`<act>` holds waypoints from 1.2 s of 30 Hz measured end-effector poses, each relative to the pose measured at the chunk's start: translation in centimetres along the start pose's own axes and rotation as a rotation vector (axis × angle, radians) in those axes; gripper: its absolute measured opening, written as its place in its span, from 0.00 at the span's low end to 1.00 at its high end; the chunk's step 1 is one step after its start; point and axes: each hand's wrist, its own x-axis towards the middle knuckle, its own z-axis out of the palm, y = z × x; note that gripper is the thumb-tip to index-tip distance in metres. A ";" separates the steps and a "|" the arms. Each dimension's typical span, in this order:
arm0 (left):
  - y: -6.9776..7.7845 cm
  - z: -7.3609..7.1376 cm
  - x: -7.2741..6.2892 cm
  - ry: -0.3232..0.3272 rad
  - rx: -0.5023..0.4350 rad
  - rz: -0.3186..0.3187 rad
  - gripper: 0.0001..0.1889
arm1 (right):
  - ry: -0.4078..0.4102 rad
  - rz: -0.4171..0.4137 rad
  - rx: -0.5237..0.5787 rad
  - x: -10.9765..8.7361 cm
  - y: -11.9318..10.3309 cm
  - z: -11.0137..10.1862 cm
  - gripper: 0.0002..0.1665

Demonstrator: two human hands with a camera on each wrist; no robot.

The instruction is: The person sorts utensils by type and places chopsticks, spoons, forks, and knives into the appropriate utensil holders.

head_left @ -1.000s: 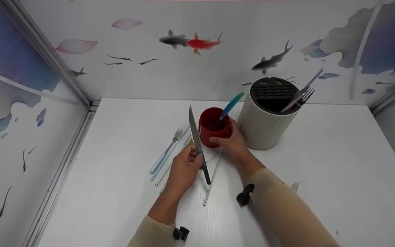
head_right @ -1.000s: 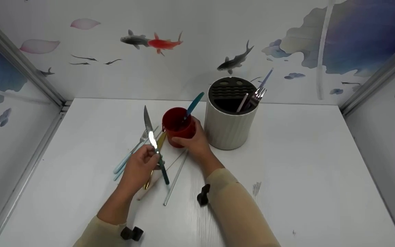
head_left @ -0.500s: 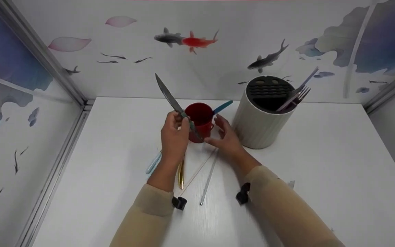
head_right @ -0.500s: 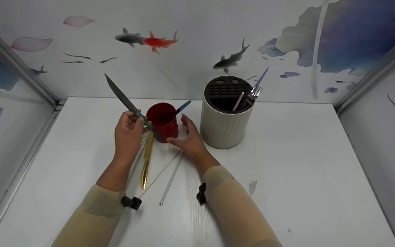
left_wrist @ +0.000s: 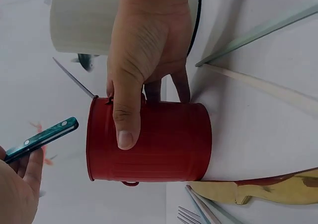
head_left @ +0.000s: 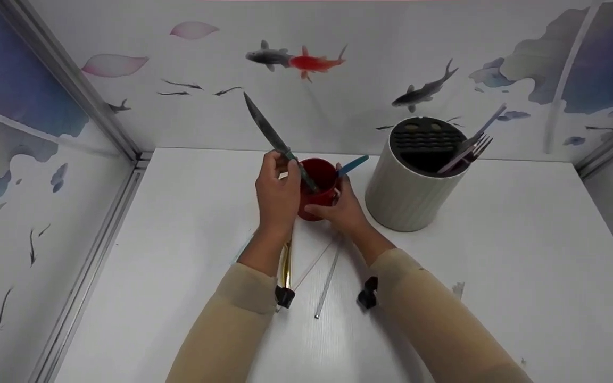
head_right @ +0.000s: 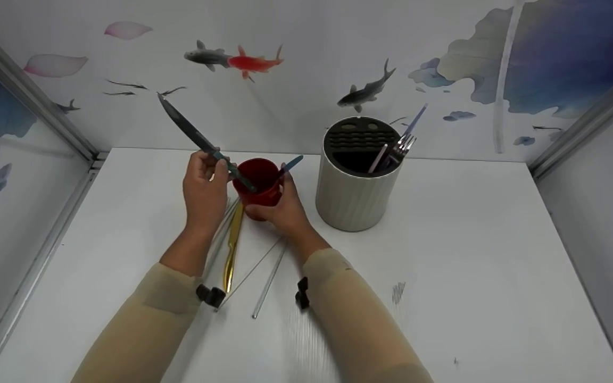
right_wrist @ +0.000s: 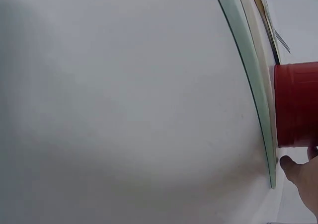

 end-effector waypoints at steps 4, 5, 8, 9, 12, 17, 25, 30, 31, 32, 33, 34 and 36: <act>-0.4 0.5 0.3 0.001 0.017 0.019 0.12 | -0.010 -0.034 -0.004 0.1 0.2 -0.5 0.69; -0.6 0.7 0.4 0.003 0.024 0.026 0.11 | -0.016 -0.048 -0.012 0.2 0.3 -0.6 0.67; -0.9 1.1 0.5 0.003 0.033 0.023 0.11 | -0.020 -0.074 -0.016 0.1 0.4 -0.9 0.61; -1.0 1.2 0.5 0.003 0.040 0.018 0.11 | -0.017 -0.075 -0.021 0.1 0.4 -1.0 0.60; -1.3 1.6 0.4 -0.015 0.064 0.004 0.12 | 0.000 -0.072 -0.021 -0.1 0.5 -1.3 0.60; -2.1 2.2 -0.2 -0.078 0.126 0.000 0.11 | 0.015 -0.072 -0.025 -0.4 1.1 -2.3 0.61; -3.3 2.6 -1.0 -0.077 0.176 -0.020 0.10 | 0.015 -0.078 -0.072 -0.8 1.8 -3.7 0.61; -4.1 3.0 -1.2 -0.107 0.167 -0.013 0.11 | 0.005 -0.066 -0.065 -1.0 1.9 -4.3 0.61; -4.2 3.1 -1.2 -0.112 0.168 -0.016 0.11 | 0.000 -0.069 -0.065 -1.1 1.9 -4.4 0.61; -4.4 3.1 -1.2 -0.115 0.167 -0.019 0.11 | -0.006 -0.075 -0.063 -1.0 1.9 -4.4 0.61; -4.5 3.1 -1.2 -0.117 0.165 -0.018 0.11 | -0.012 -0.080 -0.059 -1.0 1.9 -4.4 0.61; -4.6 3.1 -1.2 -0.119 0.164 -0.024 0.11 | -0.016 -0.085 -0.059 -1.0 1.9 -4.4 0.61; -4.7 3.1 -1.1 -0.118 0.156 -0.044 0.11 | -0.016 -0.093 -0.058 -0.9 1.9 -4.4 0.61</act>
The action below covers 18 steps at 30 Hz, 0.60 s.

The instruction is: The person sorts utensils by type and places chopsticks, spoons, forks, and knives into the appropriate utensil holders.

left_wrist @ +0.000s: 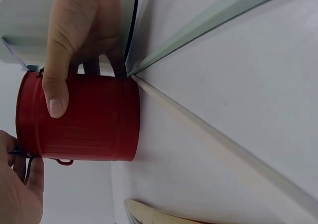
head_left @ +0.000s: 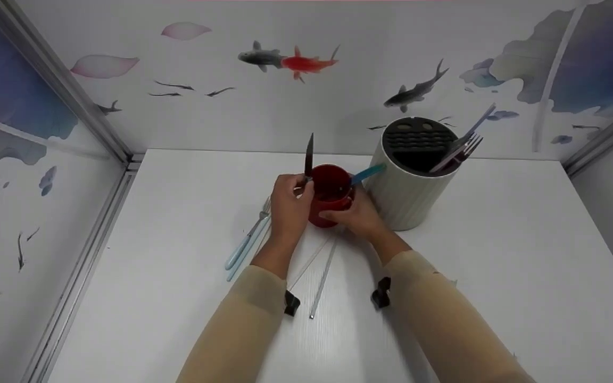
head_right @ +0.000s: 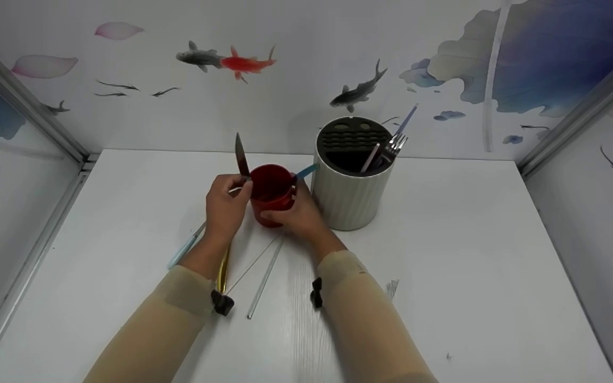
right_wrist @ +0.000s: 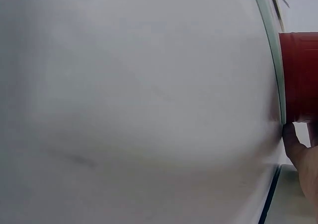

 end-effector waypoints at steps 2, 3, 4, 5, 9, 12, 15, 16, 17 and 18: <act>-0.2 0.0 0.1 0.003 -0.018 -0.025 0.10 | 0.001 -0.001 -0.006 0.1 0.0 0.1 0.61; -0.3 0.0 0.1 0.005 -0.025 -0.038 0.10 | 0.001 0.001 -0.011 0.1 0.0 0.1 0.61; -0.3 0.0 0.1 0.007 -0.030 -0.053 0.10 | 0.003 0.005 -0.017 0.1 0.0 0.2 0.61; -0.3 0.0 0.2 0.009 -0.034 -0.064 0.11 | 0.003 0.010 -0.020 0.1 -0.1 0.2 0.61; -0.5 0.0 0.1 0.000 -0.039 -0.099 0.15 | 0.013 0.035 -0.041 0.1 -0.3 0.3 0.61; -0.4 0.0 -0.1 -0.009 -0.030 -0.128 0.17 | 0.015 0.043 -0.045 -0.1 -0.4 0.3 0.61; -0.4 0.0 -0.2 -0.006 -0.022 -0.146 0.16 | 0.007 0.042 -0.044 -0.2 -0.5 0.2 0.61; -0.4 0.0 -0.3 -0.007 -0.020 -0.150 0.16 | 0.005 0.040 -0.047 -0.2 -0.5 0.2 0.62; -0.4 0.0 -0.3 -0.007 -0.019 -0.149 0.15 | 0.005 0.038 -0.051 -0.2 -0.6 0.1 0.62; -0.5 0.0 -0.3 -0.010 -0.019 -0.148 0.15 | 0.009 0.040 -0.060 -0.2 -0.6 0.1 0.62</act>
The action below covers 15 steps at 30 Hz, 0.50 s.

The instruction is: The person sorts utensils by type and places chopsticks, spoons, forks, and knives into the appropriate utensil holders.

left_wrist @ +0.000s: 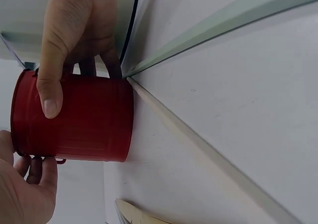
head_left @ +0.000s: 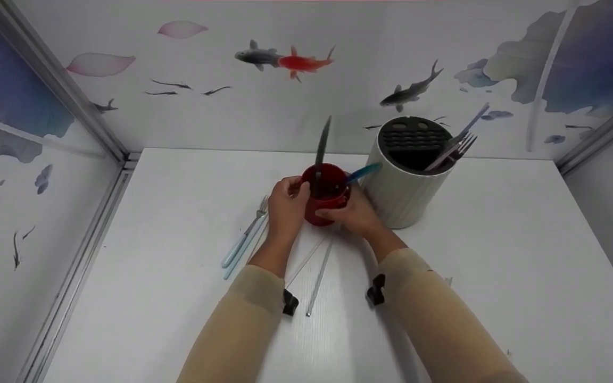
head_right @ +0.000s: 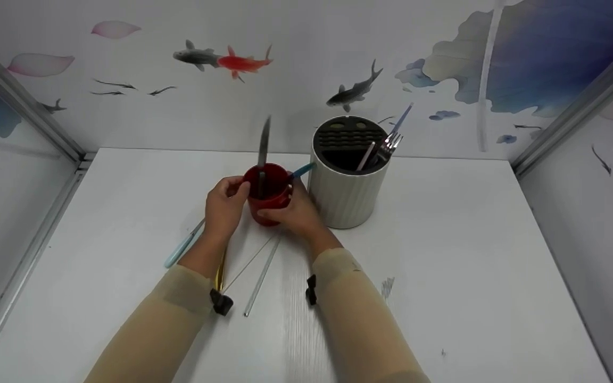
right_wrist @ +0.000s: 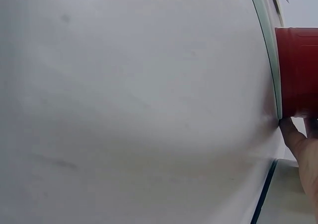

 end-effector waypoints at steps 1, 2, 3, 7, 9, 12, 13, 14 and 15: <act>0.0 0.0 0.0 -0.003 0.000 0.001 0.15 | 0.005 0.005 -0.008 0.0 0.0 0.0 0.62; 0.0 0.0 -0.1 -0.005 0.001 0.005 0.15 | 0.010 0.009 -0.017 0.0 0.0 0.0 0.63; 0.0 0.1 -0.1 -0.007 0.003 0.008 0.15 | 0.012 0.012 -0.024 0.0 0.0 0.0 0.63; 0.0 0.1 -0.1 -0.003 0.004 0.013 0.15 | 0.016 0.022 -0.034 0.0 0.1 0.1 0.63; 0.0 0.2 -0.1 -0.008 -0.001 0.013 0.15 | 0.012 0.015 -0.024 -0.1 0.1 0.1 0.62; -0.1 0.2 -0.1 -0.014 -0.004 0.010 0.15 | 0.010 0.008 -0.011 -0.2 0.1 0.1 0.62; -0.1 0.2 -0.1 -0.016 -0.004 0.010 0.15 | 0.010 0.007 -0.008 -0.2 0.1 0.1 0.62; -0.2 0.2 -0.2 -0.018 -0.005 0.009 0.15 | 0.009 0.005 -0.006 -0.2 0.1 0.1 0.62; -0.2 0.3 -0.2 -0.017 -0.003 0.007 0.15 | 0.009 0.008 -0.006 -0.2 0.1 0.1 0.62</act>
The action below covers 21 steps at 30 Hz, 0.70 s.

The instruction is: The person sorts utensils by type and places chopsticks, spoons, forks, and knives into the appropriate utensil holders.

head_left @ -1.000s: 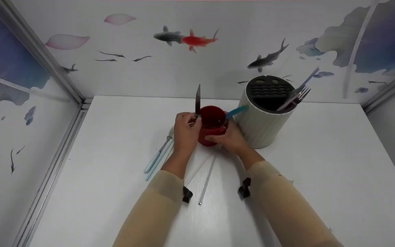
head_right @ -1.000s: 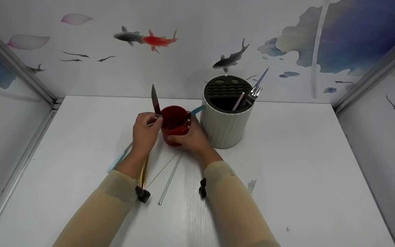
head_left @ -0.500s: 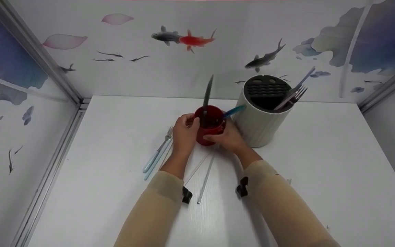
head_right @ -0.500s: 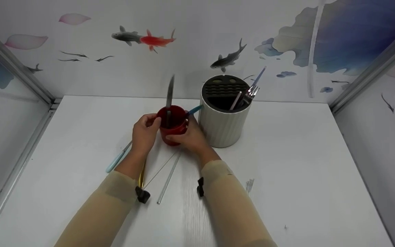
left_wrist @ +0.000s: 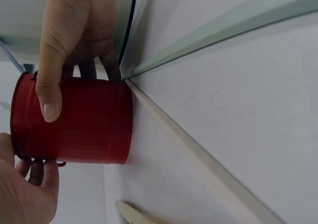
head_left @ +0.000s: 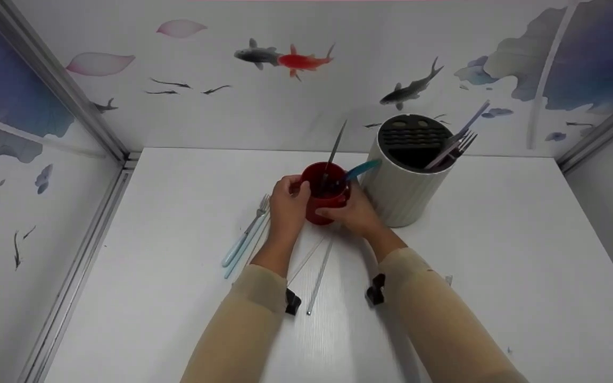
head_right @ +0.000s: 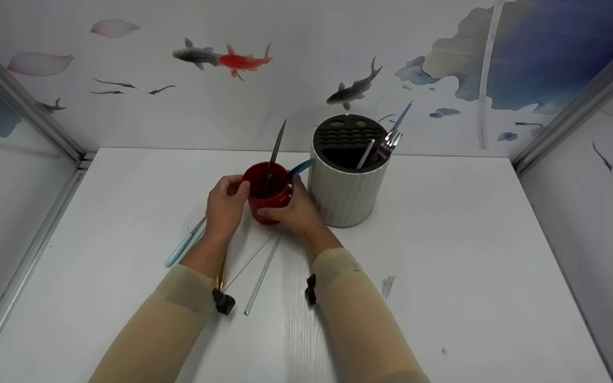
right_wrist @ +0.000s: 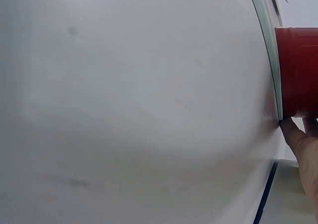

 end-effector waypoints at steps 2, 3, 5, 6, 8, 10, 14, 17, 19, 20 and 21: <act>0.0 0.0 0.0 0.004 0.000 -0.005 0.15 | 0.005 0.009 -0.004 0.0 0.0 0.0 0.62; 0.0 0.1 -0.1 0.007 0.000 -0.006 0.15 | 0.006 0.012 -0.003 0.0 0.0 0.0 0.63; 0.1 0.1 -0.1 0.012 0.003 -0.006 0.15 | 0.007 0.015 -0.001 0.0 0.0 0.0 0.63; 0.1 0.1 -0.1 0.014 0.008 -0.003 0.15 | 0.008 0.019 -0.002 0.0 0.1 0.1 0.64; 0.2 0.2 -0.2 0.017 0.013 0.007 0.15 | 0.010 0.026 -0.002 0.0 0.1 0.1 0.64; 0.3 0.2 -0.4 0.018 0.021 0.015 0.15 | 0.008 0.022 0.007 0.0 0.1 0.0 0.63; 0.4 0.3 -0.6 0.023 0.030 0.014 0.16 | 0.004 0.020 0.042 -0.2 0.1 0.0 0.62; 0.4 0.2 -0.8 0.020 0.043 0.014 0.17 | -0.012 0.036 0.056 -0.5 0.3 0.1 0.61; 0.4 0.1 -0.9 0.012 0.054 0.021 0.17 | -0.027 0.053 0.052 -0.8 0.4 0.1 0.61; 0.4 0.0 -0.9 0.009 0.060 0.024 0.17 | -0.032 0.060 0.040 -1.0 0.4 0.0 0.60; 0.4 -0.1 -0.9 0.006 0.067 0.024 0.17 | -0.037 0.059 0.032 -1.2 0.5 -0.2 0.59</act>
